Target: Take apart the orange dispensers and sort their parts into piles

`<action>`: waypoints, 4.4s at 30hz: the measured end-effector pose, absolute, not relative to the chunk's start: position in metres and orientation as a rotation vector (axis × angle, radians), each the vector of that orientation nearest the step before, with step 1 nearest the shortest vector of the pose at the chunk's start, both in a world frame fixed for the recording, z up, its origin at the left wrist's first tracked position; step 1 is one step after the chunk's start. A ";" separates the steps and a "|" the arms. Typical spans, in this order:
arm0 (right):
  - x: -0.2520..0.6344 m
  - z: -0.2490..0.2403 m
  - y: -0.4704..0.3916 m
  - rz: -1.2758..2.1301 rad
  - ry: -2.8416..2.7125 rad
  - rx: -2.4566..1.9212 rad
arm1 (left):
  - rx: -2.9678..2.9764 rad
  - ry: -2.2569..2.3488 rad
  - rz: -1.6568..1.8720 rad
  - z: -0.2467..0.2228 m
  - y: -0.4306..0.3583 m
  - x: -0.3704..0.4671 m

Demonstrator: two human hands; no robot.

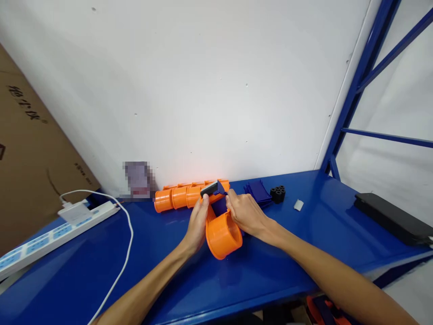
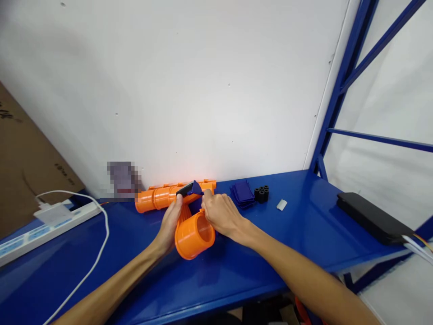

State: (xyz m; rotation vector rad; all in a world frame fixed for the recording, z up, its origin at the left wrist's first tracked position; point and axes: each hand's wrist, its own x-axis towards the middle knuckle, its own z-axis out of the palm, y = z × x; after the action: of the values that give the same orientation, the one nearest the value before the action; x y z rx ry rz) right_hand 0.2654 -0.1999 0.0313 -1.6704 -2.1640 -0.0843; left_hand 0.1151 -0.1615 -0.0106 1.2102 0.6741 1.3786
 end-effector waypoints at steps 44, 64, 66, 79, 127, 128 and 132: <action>0.383 0.041 -0.132 -0.192 -1.486 -2.311 | 0.528 0.462 0.936 0.014 -0.149 0.097; 0.349 0.038 -0.179 -0.408 -1.715 -1.973 | 0.489 0.517 0.897 0.025 -0.153 0.096; 0.337 0.047 -0.176 -0.346 -1.688 -1.847 | 0.459 0.553 0.887 0.029 -0.156 0.097; 0.288 0.027 -0.181 -0.379 -2.160 -1.298 | 1.004 0.520 1.114 0.013 -0.167 0.113; 0.354 0.059 -0.186 0.937 -2.241 -1.721 | 0.789 0.675 0.739 0.018 -0.168 0.104; 0.350 0.060 -0.187 0.820 -2.210 -1.691 | 0.811 0.682 0.748 0.018 -0.169 0.105; 0.320 0.053 -0.195 0.240 -2.067 -1.411 | 0.928 0.695 0.811 0.014 -0.176 0.110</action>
State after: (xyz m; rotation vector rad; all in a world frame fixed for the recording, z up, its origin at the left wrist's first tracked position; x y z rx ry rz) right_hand 0.3196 -0.1950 0.0532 -1.4107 -2.0666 0.2396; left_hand 0.1097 -0.1756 0.0143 0.9284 0.6951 0.8110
